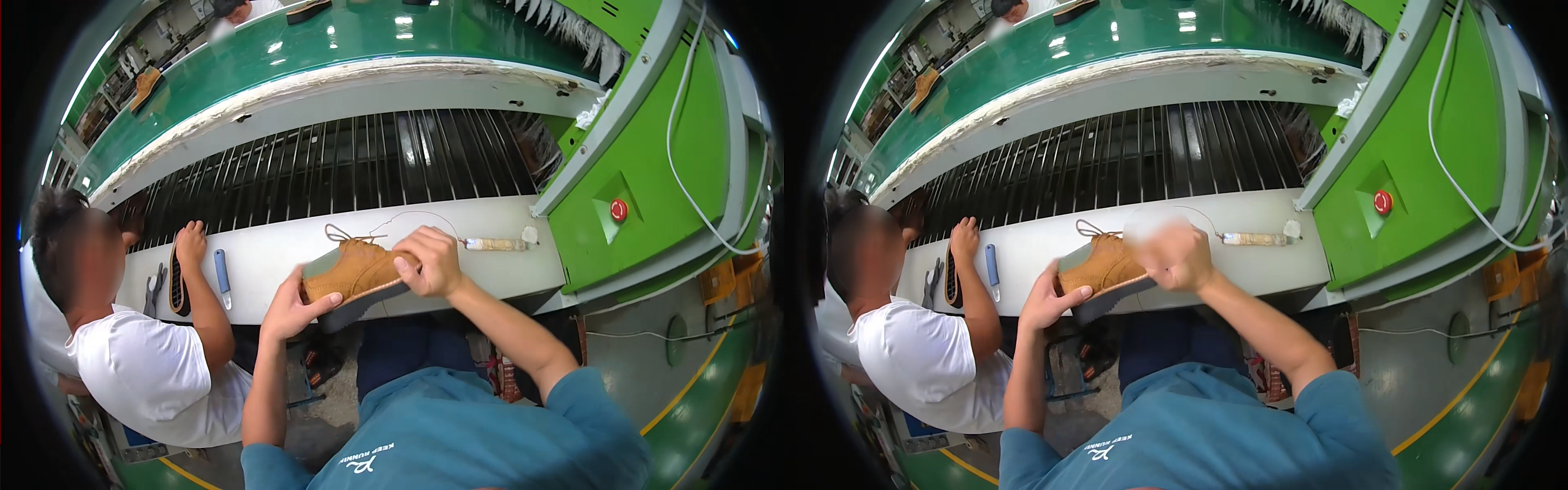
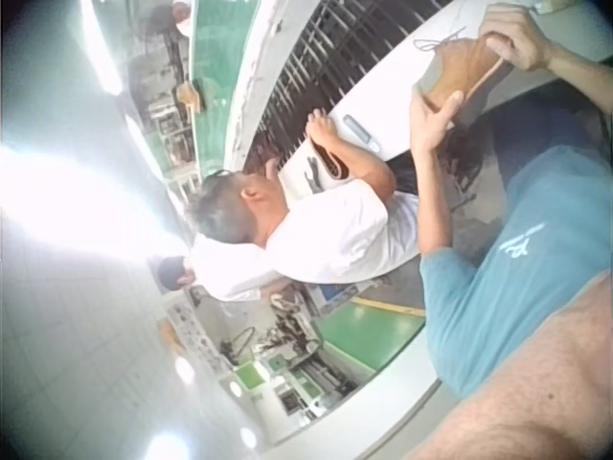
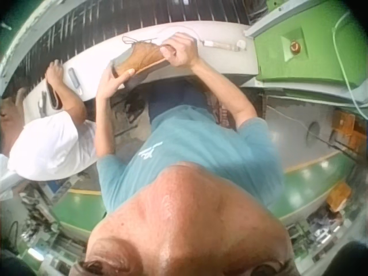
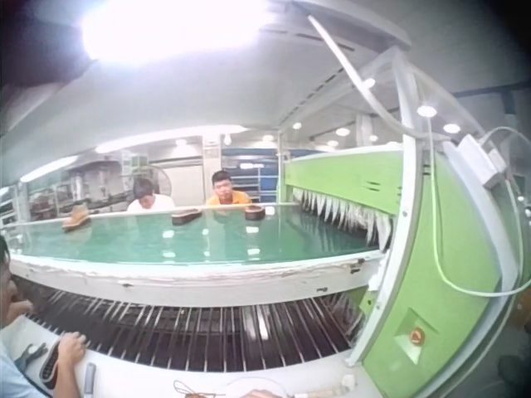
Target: The person assembles a brown suede shoe by attaching a black rubber sole to the shoe upper. They repeatedly inspect the fit, press the sole edges, and use a needle-like tool to stitch or secure the sole to the upper. The process involves handling the shoe and sole multiple times to ensure proper alignment and attachment.
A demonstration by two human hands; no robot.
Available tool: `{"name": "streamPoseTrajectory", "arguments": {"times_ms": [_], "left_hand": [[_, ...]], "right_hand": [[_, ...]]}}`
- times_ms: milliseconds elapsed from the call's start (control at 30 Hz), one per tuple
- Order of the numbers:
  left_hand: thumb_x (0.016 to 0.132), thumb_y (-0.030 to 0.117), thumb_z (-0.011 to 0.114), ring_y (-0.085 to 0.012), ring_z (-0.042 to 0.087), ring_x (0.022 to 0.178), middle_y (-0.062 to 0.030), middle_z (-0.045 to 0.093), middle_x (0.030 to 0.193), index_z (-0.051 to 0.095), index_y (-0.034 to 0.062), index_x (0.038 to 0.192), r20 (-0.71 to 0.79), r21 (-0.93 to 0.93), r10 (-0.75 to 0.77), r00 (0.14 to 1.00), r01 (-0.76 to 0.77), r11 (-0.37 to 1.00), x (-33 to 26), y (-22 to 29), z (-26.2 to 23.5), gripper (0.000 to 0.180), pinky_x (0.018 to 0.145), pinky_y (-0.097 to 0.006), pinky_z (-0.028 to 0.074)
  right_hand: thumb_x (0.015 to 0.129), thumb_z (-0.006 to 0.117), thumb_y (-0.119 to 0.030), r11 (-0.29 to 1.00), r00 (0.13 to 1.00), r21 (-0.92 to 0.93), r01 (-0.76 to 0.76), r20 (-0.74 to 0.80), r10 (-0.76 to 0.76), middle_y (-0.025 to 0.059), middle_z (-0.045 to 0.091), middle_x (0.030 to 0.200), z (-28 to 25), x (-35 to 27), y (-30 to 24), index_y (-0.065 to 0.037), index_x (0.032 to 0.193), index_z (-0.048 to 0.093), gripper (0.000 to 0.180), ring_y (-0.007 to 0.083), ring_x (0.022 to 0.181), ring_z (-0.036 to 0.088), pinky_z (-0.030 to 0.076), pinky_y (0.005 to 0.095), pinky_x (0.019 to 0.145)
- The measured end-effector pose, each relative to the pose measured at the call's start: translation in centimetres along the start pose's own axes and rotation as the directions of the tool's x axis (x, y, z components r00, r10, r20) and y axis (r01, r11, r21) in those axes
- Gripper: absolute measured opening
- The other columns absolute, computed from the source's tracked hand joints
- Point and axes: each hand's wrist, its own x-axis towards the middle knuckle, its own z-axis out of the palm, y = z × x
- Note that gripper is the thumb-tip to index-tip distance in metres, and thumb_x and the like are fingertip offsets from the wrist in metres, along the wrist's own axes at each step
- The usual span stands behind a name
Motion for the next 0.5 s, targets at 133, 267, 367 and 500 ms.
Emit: {"name": "streamPoseTrajectory", "arguments": {"times_ms": [133,267,367,500], "left_hand": [[0.064,0.063,0.101,-0.0456,0.047,0.154,-0.0275,0.049,0.164,0.049,0.0048,0.161,0.013,0.686,0.347,0.938,-0.261,0.679,0.9,7.0,1.7,0.124,0.127,-0.057,0.039],[0.056,0.066,0.100,-0.0466,0.044,0.152,-0.0208,0.049,0.165,0.051,0.0098,0.162,0.291,0.859,0.379,0.878,-0.415,0.301,3.4,6.1,6.3,0.129,0.123,-0.061,0.037],[0.061,0.043,0.103,-0.0422,0.052,0.138,-0.0139,0.058,0.151,0.058,0.0174,0.157,0.297,0.820,0.348,0.889,-0.424,0.384,5.5,4.2,5.3,0.109,0.115,-0.057,0.041],[0.056,0.034,0.106,-0.0396,0.053,0.134,-0.0101,0.063,0.144,0.068,0.0252,0.148,0.327,0.734,0.367,0.871,-0.479,0.481,6.4,4.3,4.7,0.099,0.112,-0.055,0.042]], "right_hand": [[0.094,0.076,-0.034,0.987,0.998,-0.156,-0.037,0.048,0.045,0.0108,0.075,0.085,-0.4,0.5,-3.3,-0.005,0.088,0.077,0.030,0.0306,0.081,0.071,0.054,0.0418,0.073],[0.096,0.078,-0.032,0.970,0.967,-0.098,-0.222,0.104,0.232,0.0106,0.075,0.091,-1.0,-0.2,-3.2,-0.005,0.100,0.077,0.027,0.0322,0.089,0.073,0.056,0.0447,0.084],[0.095,0.082,-0.029,0.893,0.902,0.126,-0.431,0.061,0.427,0.0119,0.076,0.109,-3.5,-2.4,0.0,-0.006,0.114,0.077,0.030,0.0342,0.102,0.073,0.056,0.0483,0.095],[0.089,0.088,-0.019,0.875,0.929,-0.441,-0.200,0.200,0.313,0.0121,0.070,0.124,-12.9,-3.9,4.0,-0.006,0.129,0.076,0.043,0.0338,0.118,0.065,0.052,0.0441,0.103]]}}
